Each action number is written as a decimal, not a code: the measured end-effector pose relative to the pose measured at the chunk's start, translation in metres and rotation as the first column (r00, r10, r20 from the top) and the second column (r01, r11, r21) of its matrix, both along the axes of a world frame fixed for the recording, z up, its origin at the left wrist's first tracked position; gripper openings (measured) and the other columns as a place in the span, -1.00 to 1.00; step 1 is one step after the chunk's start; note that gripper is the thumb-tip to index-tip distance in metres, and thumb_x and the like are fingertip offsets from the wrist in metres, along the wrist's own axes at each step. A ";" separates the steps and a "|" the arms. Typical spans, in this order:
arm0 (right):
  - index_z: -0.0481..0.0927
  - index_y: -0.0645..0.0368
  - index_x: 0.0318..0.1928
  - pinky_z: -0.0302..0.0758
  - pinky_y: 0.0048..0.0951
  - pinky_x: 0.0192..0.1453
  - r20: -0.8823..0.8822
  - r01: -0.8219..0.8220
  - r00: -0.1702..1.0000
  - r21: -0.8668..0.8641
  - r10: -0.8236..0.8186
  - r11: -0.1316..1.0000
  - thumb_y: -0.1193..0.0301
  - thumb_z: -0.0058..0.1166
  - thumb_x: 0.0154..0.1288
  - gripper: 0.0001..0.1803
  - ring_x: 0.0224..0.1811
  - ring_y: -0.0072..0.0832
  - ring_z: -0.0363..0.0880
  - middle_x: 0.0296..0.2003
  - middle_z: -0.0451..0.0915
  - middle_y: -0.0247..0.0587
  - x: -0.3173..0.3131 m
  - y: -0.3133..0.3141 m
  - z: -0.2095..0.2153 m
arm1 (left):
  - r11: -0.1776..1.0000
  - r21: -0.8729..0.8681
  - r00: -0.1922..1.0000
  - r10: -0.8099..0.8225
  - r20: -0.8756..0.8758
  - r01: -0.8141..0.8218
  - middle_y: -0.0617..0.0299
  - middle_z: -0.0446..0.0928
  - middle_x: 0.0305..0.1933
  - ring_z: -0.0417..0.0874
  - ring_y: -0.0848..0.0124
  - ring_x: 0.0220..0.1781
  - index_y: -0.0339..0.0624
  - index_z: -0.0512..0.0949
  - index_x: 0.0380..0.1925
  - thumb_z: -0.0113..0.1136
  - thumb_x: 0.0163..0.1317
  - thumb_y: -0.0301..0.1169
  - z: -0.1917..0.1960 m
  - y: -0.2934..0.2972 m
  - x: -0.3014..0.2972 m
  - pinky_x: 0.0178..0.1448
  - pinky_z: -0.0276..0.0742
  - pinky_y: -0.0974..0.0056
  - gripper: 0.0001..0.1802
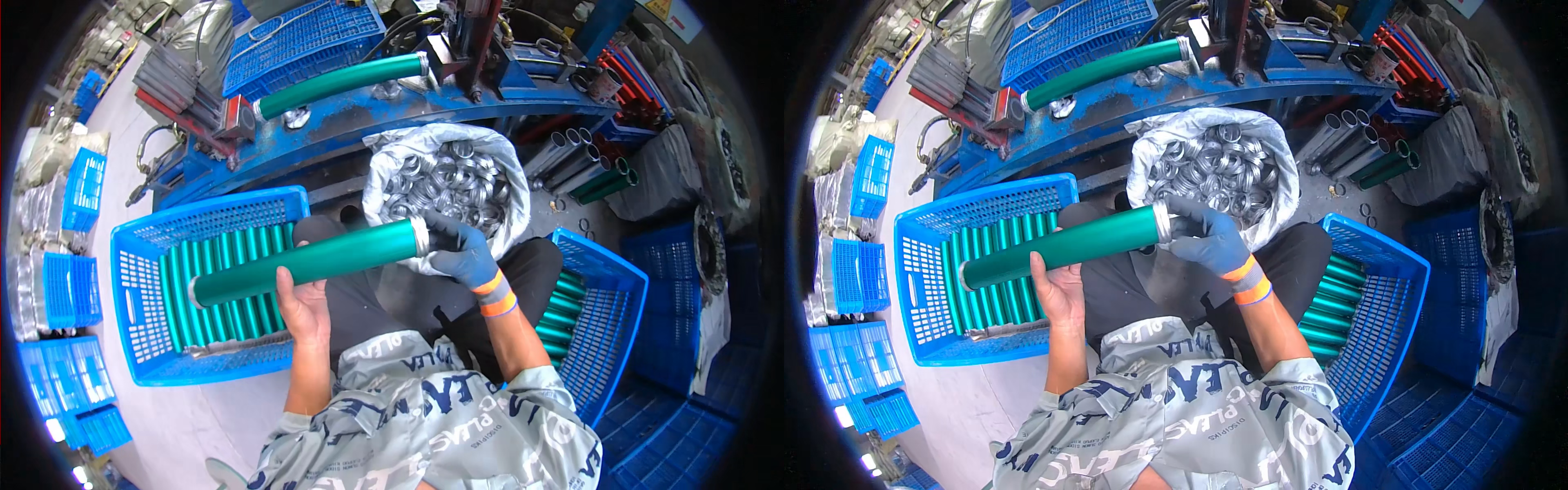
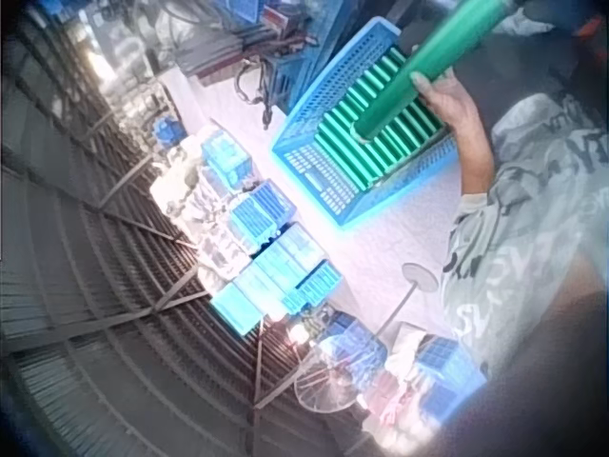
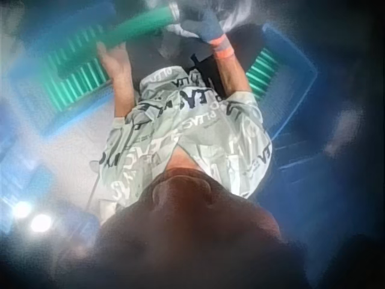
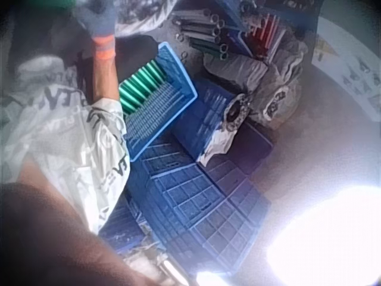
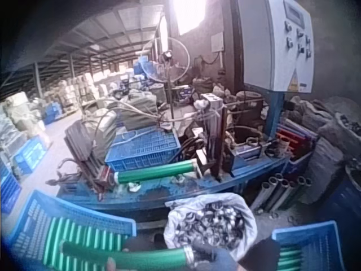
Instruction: Inserting metal end caps into green cylinders and sorting the completed assemblies into a storage crate.
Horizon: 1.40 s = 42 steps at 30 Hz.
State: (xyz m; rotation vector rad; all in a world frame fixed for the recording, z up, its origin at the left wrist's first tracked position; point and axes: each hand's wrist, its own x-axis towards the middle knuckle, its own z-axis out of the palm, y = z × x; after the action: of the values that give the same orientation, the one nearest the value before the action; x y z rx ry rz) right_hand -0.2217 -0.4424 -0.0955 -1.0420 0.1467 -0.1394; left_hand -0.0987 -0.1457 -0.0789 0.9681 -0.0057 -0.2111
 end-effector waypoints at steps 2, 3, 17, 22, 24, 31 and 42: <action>0.48 0.39 0.63 0.62 -0.32 0.51 0.065 0.054 0.997 -0.044 -0.051 0.998 0.58 0.28 0.58 -0.32 0.36 -0.43 0.72 0.37 0.73 -0.09 0.023 -0.017 -0.007 | 0.984 -0.173 0.982 0.018 -0.187 -0.051 -0.05 0.58 0.55 0.63 0.08 0.56 -0.19 0.55 0.45 0.36 0.63 0.09 -0.001 0.003 0.013 0.67 0.58 -0.13 -0.32; 0.48 0.38 0.64 0.58 -0.29 0.58 0.114 0.109 0.989 -0.087 -0.099 0.990 0.58 0.23 0.61 -0.35 0.44 -0.40 0.68 0.43 0.69 -0.06 0.037 -0.026 -0.006 | 0.985 -0.170 0.987 0.008 -0.163 -0.036 -0.05 0.58 0.55 0.63 0.08 0.56 -0.19 0.55 0.45 0.36 0.63 0.09 0.000 0.003 0.021 0.67 0.58 -0.13 -0.32; 0.42 -0.11 0.66 0.38 0.24 0.67 0.298 0.128 0.906 -0.870 -0.302 -0.477 0.04 0.63 0.08 0.11 0.66 0.01 0.44 0.61 0.47 0.02 0.360 -0.128 0.058 | 0.945 -0.312 0.968 0.021 -0.251 -0.101 0.07 0.59 0.43 0.60 0.18 0.55 -0.24 0.50 0.43 0.53 0.51 0.06 0.030 0.012 0.090 0.69 0.57 -0.05 -0.24; 0.60 -0.02 0.41 0.56 0.16 0.44 0.195 0.085 0.956 -0.899 -0.219 -0.430 0.08 0.63 0.09 -0.14 0.32 0.05 0.69 0.21 0.74 -0.04 0.371 -0.160 0.069 | 0.982 -0.181 0.963 0.006 -0.269 -0.056 0.03 0.49 0.56 0.47 0.14 0.67 -0.22 0.49 0.49 0.49 0.55 0.05 0.007 -0.012 0.113 0.77 0.42 -0.07 -0.24; 0.60 0.11 0.40 0.68 0.09 0.23 0.229 0.212 0.973 -0.930 -0.020 -0.298 0.12 0.54 0.28 -0.25 0.12 0.18 0.76 0.08 0.76 0.13 0.352 -0.124 0.117 | 0.995 -0.083 0.974 0.027 -0.226 -0.047 0.00 0.48 0.61 0.43 0.10 0.72 -0.22 0.45 0.56 0.46 0.58 0.05 -0.006 -0.003 0.123 0.83 0.31 -0.13 -0.21; 0.38 0.31 0.69 0.68 -0.38 0.30 0.476 0.575 0.797 -0.409 -0.372 0.708 0.54 0.25 0.52 -0.23 0.12 -0.44 0.75 0.20 0.77 -0.18 0.140 -0.127 0.193 | 0.962 -0.165 0.965 -0.237 -0.111 0.217 0.06 0.56 0.57 0.56 0.03 0.64 -0.18 0.44 0.58 0.46 0.62 -0.19 -0.003 -0.168 0.198 0.74 0.41 -0.27 -0.31; 0.19 0.49 0.74 0.58 -0.36 -0.07 0.255 0.700 0.705 -0.397 -0.662 0.593 -0.41 0.13 0.56 0.26 -0.17 -0.41 0.65 -0.16 0.71 -0.11 -0.098 -0.094 0.090 | 0.989 -0.145 0.951 -0.035 -0.306 -0.010 -0.18 0.62 0.44 0.68 -0.14 0.51 -0.45 0.54 0.40 0.62 0.48 -0.26 -0.054 -0.303 0.367 0.62 0.62 -0.29 -0.32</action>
State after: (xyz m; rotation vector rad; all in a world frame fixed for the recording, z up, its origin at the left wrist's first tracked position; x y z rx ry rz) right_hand -0.3200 -0.5369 -0.0053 -1.4231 0.4623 -0.9756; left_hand 0.2688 -0.4490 -0.1329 0.7822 0.2567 -0.3672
